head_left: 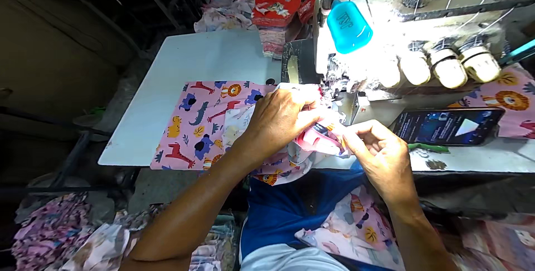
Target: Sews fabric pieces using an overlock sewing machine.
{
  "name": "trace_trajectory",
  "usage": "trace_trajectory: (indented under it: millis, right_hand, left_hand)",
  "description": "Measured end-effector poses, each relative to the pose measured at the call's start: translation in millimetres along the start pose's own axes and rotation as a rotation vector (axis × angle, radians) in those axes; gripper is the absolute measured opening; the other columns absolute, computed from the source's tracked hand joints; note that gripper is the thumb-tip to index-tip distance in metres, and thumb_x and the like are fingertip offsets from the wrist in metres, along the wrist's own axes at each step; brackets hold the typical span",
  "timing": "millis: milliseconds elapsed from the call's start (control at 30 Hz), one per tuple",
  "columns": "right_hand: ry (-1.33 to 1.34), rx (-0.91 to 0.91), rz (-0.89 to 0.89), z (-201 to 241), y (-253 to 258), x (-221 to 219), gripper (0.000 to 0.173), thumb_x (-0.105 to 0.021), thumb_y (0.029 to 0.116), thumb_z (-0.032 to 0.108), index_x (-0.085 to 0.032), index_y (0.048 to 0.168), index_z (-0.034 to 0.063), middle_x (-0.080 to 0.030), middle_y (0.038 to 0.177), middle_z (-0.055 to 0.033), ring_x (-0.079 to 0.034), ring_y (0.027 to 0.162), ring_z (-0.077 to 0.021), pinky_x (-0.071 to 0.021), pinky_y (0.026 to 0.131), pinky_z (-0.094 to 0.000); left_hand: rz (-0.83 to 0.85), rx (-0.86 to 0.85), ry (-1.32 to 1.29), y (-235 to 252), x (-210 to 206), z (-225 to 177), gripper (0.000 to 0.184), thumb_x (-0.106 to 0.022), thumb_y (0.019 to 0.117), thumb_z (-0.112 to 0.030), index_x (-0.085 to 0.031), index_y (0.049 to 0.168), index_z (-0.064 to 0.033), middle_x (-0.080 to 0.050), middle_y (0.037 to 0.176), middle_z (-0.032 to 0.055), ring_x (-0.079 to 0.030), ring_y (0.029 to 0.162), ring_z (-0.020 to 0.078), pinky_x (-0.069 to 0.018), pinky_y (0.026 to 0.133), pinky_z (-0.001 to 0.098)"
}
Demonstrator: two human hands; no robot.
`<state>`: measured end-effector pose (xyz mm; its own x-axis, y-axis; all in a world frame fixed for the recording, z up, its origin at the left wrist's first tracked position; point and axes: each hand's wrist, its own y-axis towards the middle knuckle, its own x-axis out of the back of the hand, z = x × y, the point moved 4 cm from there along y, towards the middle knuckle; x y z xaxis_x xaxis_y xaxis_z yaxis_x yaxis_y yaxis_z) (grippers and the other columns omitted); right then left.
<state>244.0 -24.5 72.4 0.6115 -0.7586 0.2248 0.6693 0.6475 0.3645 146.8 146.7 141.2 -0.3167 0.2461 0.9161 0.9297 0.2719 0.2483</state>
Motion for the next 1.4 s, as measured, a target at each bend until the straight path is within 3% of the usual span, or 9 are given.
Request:
trace_trajectory:
  millis: [167, 833, 900, 1000, 1133, 1200, 1267, 1333, 1400]
  right_hand:
    - [-0.041, -0.009, -0.003, -4, 5, -1, 0.008, -0.069, 0.0937, 0.018, -0.067, 0.097, 0.0113, -0.066, 0.078, 0.0075, -0.059, 0.065, 0.0059, -0.0482, 0.059, -0.0094]
    - [0.011, -0.043, 0.006, -10, 11, 1, 0.009, -0.074, 0.0891, 0.014, -0.067, 0.095, 0.0127, -0.068, 0.079, 0.0071, -0.061, 0.064, 0.0032, -0.0502, 0.058, -0.0117]
    - [0.023, -0.041, 0.003, -7, 11, 1, 0.011, -0.074, 0.0902, 0.013, -0.066, 0.098, 0.0124, -0.069, 0.081, 0.0065, -0.063, 0.066, 0.0023, -0.0518, 0.059, -0.0124]
    - [0.049, -0.069, 0.034, 1, 4, 6, 0.020, -0.074, 0.0921, 0.014, -0.067, 0.111, 0.0117, -0.073, 0.090, 0.0050, -0.069, 0.077, 0.0005, -0.0577, 0.068, -0.0144]
    - [0.320, -0.174, 0.128, 4, -19, -10, 0.021, -0.071, 0.0911, 0.004, -0.069, 0.112, 0.0002, -0.075, 0.091, -0.0019, -0.074, 0.077, -0.0085, -0.0643, 0.071, -0.0237]
    - [0.348, -0.169, 0.062, 0, -28, -24, 0.015, -0.072, 0.0902, 0.004, -0.071, 0.104, -0.0013, -0.074, 0.091, -0.0022, -0.073, 0.080, -0.0074, -0.0632, 0.075, -0.0225]
    - [0.287, -0.092, -0.095, -7, -31, -33, 0.010, -0.075, 0.0883, 0.008, -0.076, 0.096, 0.0006, -0.070, 0.094, -0.0025, -0.068, 0.087, -0.0050, -0.0591, 0.080, -0.0181]
    - [0.249, -0.022, -0.198, -17, -31, -38, 0.009, -0.077, 0.0871, 0.009, -0.077, 0.091, 0.0014, -0.062, 0.106, -0.0066, -0.065, 0.097, -0.0067, -0.0579, 0.085, -0.0170]
    - [0.249, -0.045, -0.182, -22, -33, -38, 0.010, -0.075, 0.0894, 0.011, -0.077, 0.093, 0.0016, -0.062, 0.118, -0.0109, -0.064, 0.106, -0.0090, -0.0572, 0.088, -0.0180]
  left_hand:
    - [-0.036, -0.008, 0.026, -2, -1, -2, 0.023, -0.060, 0.0985, -0.032, -0.069, 0.086, -0.0153, -0.063, 0.075, 0.0005, -0.063, 0.073, 0.0170, -0.0443, 0.062, 0.0385]
    - [-0.057, 0.046, -0.028, -8, -6, 3, 0.016, -0.062, 0.0941, -0.024, -0.070, 0.086, -0.0123, -0.064, 0.081, 0.0025, -0.064, 0.078, 0.0166, -0.0478, 0.066, 0.0370]
    - [-0.017, 0.049, -0.081, -7, -5, 4, 0.014, -0.062, 0.0951, -0.023, -0.070, 0.091, -0.0120, -0.064, 0.081, 0.0020, -0.063, 0.078, 0.0155, -0.0479, 0.067, 0.0360]
    - [0.117, 0.006, -0.129, 2, 12, 2, 0.019, -0.070, 0.0944, -0.022, -0.071, 0.109, -0.0100, -0.068, 0.090, 0.0041, -0.064, 0.083, 0.0164, -0.0518, 0.076, 0.0366]
    - [0.187, -0.018, 0.104, 14, 41, -10, 0.022, -0.073, 0.0920, -0.035, -0.074, 0.087, -0.0129, -0.063, 0.081, 0.0055, -0.063, 0.080, 0.0225, -0.0453, 0.067, 0.0425]
    - [0.089, 0.017, 0.099, 17, 37, -13, 0.027, -0.074, 0.0898, -0.037, -0.071, 0.081, -0.0111, -0.062, 0.080, 0.0064, -0.062, 0.080, 0.0235, -0.0437, 0.066, 0.0431]
    - [-0.071, 0.040, -0.055, 18, 21, -10, 0.024, -0.076, 0.0879, -0.030, -0.072, 0.082, -0.0077, -0.063, 0.085, 0.0069, -0.062, 0.086, 0.0208, -0.0464, 0.074, 0.0390]
    - [-0.192, 0.084, -0.250, 17, 1, -3, 0.017, -0.076, 0.0891, -0.024, -0.073, 0.087, -0.0078, -0.065, 0.090, 0.0046, -0.062, 0.089, 0.0136, -0.0482, 0.079, 0.0312]
    - [-0.263, 0.103, -0.285, 13, -13, 0, 0.015, -0.072, 0.0925, -0.022, -0.073, 0.089, -0.0072, -0.067, 0.093, 0.0046, -0.063, 0.091, 0.0125, -0.0485, 0.081, 0.0302]
